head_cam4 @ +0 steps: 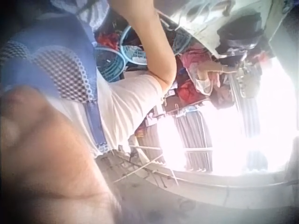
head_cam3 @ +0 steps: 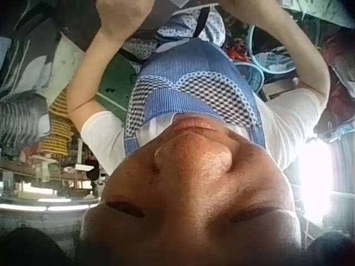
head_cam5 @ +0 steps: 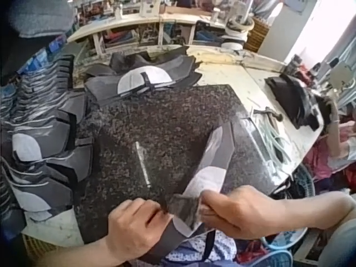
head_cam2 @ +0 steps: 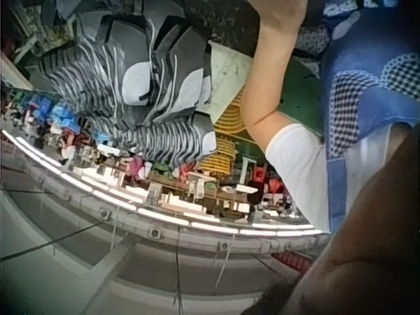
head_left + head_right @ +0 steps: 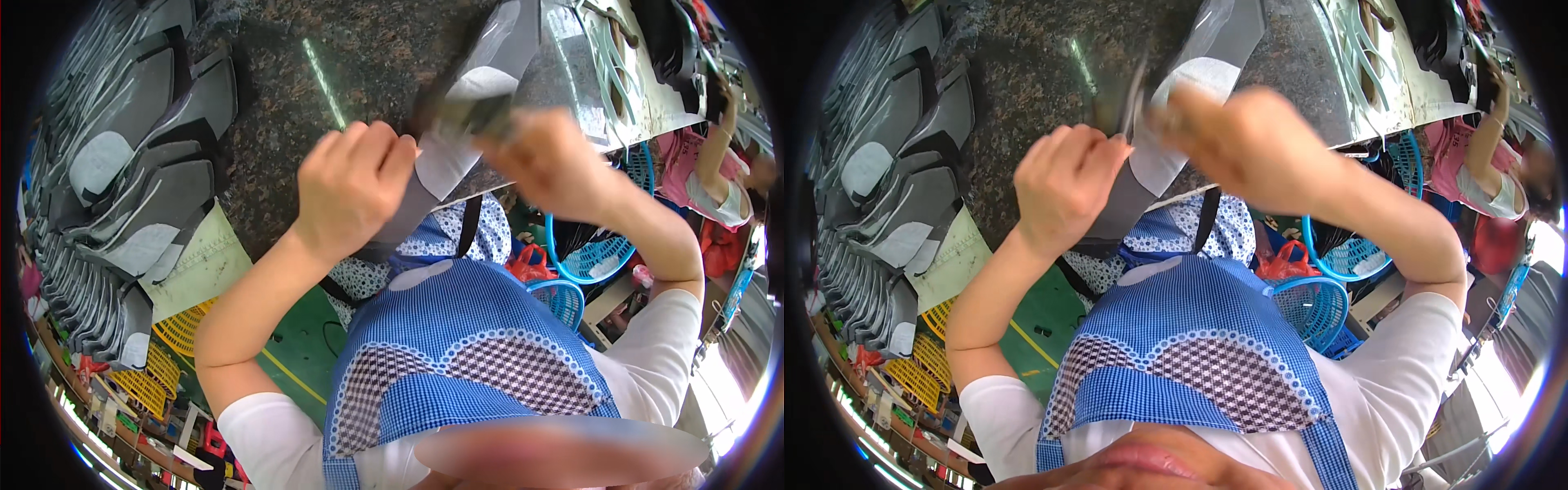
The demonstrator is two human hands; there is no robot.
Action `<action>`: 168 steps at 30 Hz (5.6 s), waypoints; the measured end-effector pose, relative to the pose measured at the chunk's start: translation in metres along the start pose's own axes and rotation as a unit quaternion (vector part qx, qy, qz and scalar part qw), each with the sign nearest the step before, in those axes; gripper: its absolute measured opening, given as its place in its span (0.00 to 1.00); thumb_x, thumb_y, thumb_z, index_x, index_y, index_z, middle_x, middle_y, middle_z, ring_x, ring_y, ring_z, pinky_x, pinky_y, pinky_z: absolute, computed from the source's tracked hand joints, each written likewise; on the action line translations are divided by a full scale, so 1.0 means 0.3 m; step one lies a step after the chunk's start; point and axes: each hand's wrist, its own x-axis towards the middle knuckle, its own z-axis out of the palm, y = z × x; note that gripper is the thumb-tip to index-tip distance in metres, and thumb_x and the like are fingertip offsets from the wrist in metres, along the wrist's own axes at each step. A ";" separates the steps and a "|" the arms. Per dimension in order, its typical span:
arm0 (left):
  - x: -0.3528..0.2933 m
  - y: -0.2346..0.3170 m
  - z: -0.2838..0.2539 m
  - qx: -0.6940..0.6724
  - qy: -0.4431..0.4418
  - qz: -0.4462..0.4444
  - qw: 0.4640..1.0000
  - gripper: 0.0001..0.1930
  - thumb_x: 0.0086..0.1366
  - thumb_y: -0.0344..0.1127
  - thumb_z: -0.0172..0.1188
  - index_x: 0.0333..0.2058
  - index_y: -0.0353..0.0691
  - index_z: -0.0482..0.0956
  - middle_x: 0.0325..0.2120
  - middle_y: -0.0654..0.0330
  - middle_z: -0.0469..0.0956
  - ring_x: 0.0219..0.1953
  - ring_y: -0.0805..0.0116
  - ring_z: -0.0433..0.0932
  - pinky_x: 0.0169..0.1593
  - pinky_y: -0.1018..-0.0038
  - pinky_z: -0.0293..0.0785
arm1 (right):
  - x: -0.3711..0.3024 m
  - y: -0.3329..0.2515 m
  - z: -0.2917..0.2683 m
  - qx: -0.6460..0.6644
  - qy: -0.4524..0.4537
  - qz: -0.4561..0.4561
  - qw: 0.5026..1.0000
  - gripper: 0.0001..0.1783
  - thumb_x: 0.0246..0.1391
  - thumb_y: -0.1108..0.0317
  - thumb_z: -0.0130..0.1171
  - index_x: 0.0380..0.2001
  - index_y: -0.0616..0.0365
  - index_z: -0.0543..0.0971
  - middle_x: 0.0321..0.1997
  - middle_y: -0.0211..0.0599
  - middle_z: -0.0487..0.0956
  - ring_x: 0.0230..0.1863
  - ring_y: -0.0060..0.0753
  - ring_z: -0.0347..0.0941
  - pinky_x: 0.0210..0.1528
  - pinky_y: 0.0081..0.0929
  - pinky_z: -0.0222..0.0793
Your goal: Hammering shoe components together as part of the manufacturing process.
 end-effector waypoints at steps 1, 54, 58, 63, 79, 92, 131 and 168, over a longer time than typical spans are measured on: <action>-0.002 -0.008 -0.024 -0.003 0.000 -0.001 1.000 0.10 0.54 0.28 0.64 0.36 0.37 0.81 0.28 0.63 0.73 0.31 0.66 0.75 0.32 0.73 0.73 | -0.033 -0.012 0.026 -0.021 -0.037 -0.036 0.998 0.13 0.61 0.64 0.61 0.35 0.61 0.69 0.15 0.48 0.69 0.15 0.49 0.69 0.18 0.40 0.61; -0.160 0.019 -0.129 0.030 0.009 -0.038 0.999 0.12 0.44 0.34 0.74 0.26 0.37 0.80 0.28 0.61 0.76 0.31 0.61 0.76 0.34 0.67 0.72 | -0.020 -0.003 0.194 0.061 0.063 -0.091 0.992 0.09 0.58 0.70 0.60 0.38 0.59 0.70 0.16 0.40 0.72 0.15 0.41 0.71 0.17 0.36 0.65; 0.036 0.088 -0.091 0.006 -0.002 -0.118 0.993 0.31 0.53 0.44 0.71 0.56 0.45 0.75 0.48 0.54 0.72 0.47 0.54 0.73 0.47 0.62 0.71 | 0.010 0.119 0.056 0.315 0.325 0.148 0.880 0.15 0.71 0.60 0.48 0.29 0.55 0.67 0.16 0.22 0.64 0.13 0.15 0.59 0.15 0.16 0.54; 0.137 0.025 -0.037 -0.245 -0.019 -0.077 0.966 0.30 0.55 0.31 0.61 0.59 0.44 0.68 0.55 0.44 0.66 0.55 0.46 0.68 0.56 0.57 0.67 | -0.064 0.254 0.037 0.386 0.410 0.231 0.794 0.17 0.72 0.59 0.47 0.27 0.53 0.65 0.16 0.22 0.60 0.12 0.17 0.56 0.14 0.17 0.53; 0.633 -0.412 -0.007 -0.010 0.026 0.017 0.999 0.31 0.74 0.51 0.46 0.69 0.43 0.56 0.69 0.44 0.53 0.71 0.46 0.51 0.71 0.56 0.50 | -0.065 0.293 0.030 0.391 0.393 0.196 0.809 0.17 0.72 0.57 0.47 0.29 0.53 0.67 0.16 0.21 0.62 0.13 0.16 0.59 0.15 0.16 0.54; -0.075 0.216 0.078 -0.388 -0.182 0.112 0.896 0.25 0.69 0.54 0.55 0.56 0.44 0.76 0.55 0.49 0.76 0.60 0.53 0.74 0.63 0.59 0.71 | -0.044 0.292 0.051 0.390 0.389 0.189 0.813 0.15 0.70 0.59 0.49 0.28 0.53 0.68 0.17 0.22 0.63 0.14 0.16 0.60 0.17 0.17 0.55; -0.464 -0.318 -0.528 0.247 0.035 -0.158 0.955 0.26 0.48 0.33 0.73 0.48 0.39 0.76 0.42 0.55 0.73 0.46 0.53 0.72 0.51 0.61 0.69 | 0.644 -0.361 0.360 0.155 0.098 -0.150 0.972 0.27 0.45 0.57 0.73 0.36 0.65 0.71 0.35 0.54 0.81 0.37 0.59 0.78 0.40 0.42 0.72; 0.175 -0.058 -0.019 -0.316 -0.120 -0.208 0.918 0.19 0.52 0.28 0.68 0.45 0.37 0.80 0.32 0.60 0.76 0.31 0.69 0.76 0.38 0.71 0.75 | -0.130 0.022 0.008 0.116 0.169 0.084 0.975 0.09 0.62 0.68 0.59 0.40 0.62 0.74 0.19 0.41 0.74 0.18 0.37 0.72 0.21 0.31 0.65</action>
